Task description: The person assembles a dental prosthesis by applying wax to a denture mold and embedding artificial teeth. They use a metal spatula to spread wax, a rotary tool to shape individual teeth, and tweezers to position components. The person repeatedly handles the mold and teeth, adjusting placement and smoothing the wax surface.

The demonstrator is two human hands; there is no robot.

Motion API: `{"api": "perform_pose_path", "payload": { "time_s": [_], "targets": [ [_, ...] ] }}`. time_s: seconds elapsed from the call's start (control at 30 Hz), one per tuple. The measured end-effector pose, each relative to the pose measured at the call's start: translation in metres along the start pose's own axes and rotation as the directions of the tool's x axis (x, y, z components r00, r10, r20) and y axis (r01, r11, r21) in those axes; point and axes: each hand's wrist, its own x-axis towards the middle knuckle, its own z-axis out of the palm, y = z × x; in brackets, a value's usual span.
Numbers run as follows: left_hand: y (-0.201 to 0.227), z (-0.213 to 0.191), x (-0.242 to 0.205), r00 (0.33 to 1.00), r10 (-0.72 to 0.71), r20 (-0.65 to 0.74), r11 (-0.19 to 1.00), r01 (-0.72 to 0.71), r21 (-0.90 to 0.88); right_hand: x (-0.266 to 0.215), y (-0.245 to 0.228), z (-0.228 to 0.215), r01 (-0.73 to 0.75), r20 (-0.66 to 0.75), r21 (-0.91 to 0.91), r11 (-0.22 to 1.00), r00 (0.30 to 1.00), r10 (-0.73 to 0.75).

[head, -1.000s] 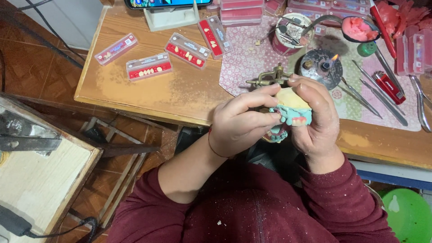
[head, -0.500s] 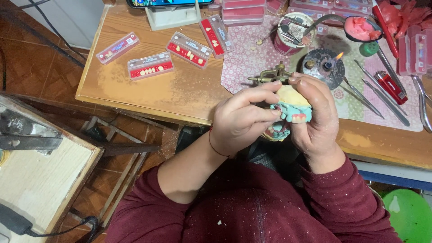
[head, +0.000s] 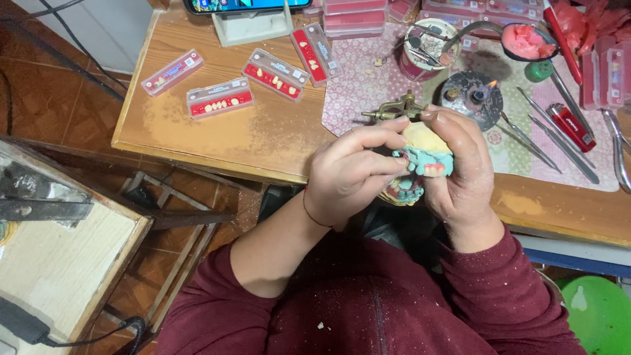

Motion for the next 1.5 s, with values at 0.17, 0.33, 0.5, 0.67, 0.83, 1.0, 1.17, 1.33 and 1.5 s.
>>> {"api": "perform_pose_path", "payload": {
  "time_s": [0.17, 0.33, 0.5, 0.67, 0.83, 1.0, 1.17, 1.33, 1.5],
  "targets": [
    [-0.001, -0.001, -0.002, 1.000, -0.005, 0.001, 1.000, 0.005, 0.028, -0.002, 0.000, 0.001, -0.007, 0.002, 0.021, 1.000, 1.000, 0.007],
    [0.003, -0.004, 0.001, 1.000, -0.007, 0.009, 1.000, 0.007, -0.003, -0.007, 0.003, 0.000, -0.021, 0.000, 0.060, 0.998, 1.000, 0.021],
    [0.003, -0.005, 0.001, 1.000, 0.006, 0.008, 1.000, -0.006, 0.008, -0.007, 0.002, 0.001, -0.034, 0.004, 0.044, 0.998, 0.999, 0.033],
    [0.001, -0.002, 0.001, 1.000, 0.025, -0.007, 1.000, -0.025, 0.019, -0.008, 0.005, 0.002, -0.038, -0.004, 0.056, 0.998, 0.999, 0.038],
    [-0.001, -0.001, 0.000, 0.998, -0.052, -0.022, 0.999, 0.051, -0.016, -0.010, 0.008, 0.002, -0.076, -0.007, 0.108, 0.991, 0.997, 0.077],
    [0.002, -0.017, 0.020, 0.997, -0.073, 0.036, 0.984, 0.066, 0.163, -0.004, 0.007, 0.000, -0.163, -0.017, 0.083, 0.983, 0.986, 0.165],
    [0.001, -0.016, 0.029, 0.952, -0.273, 0.139, 0.948, 0.241, 0.207, 0.008, 0.010, 0.001, -0.343, 0.030, 0.254, 0.904, 0.937, 0.347],
    [0.003, -0.008, 0.030, 0.982, -0.182, -0.054, 0.976, 0.187, 0.114, 0.012, 0.014, 0.004, -0.446, 0.080, 0.509, 0.737, 0.876, 0.475],
    [0.010, -0.004, 0.034, 0.984, -0.157, -0.087, 0.970, 0.170, 0.175, 0.012, 0.016, 0.007, -0.448, 0.069, 0.520, 0.727, 0.871, 0.487]
  ]
}}
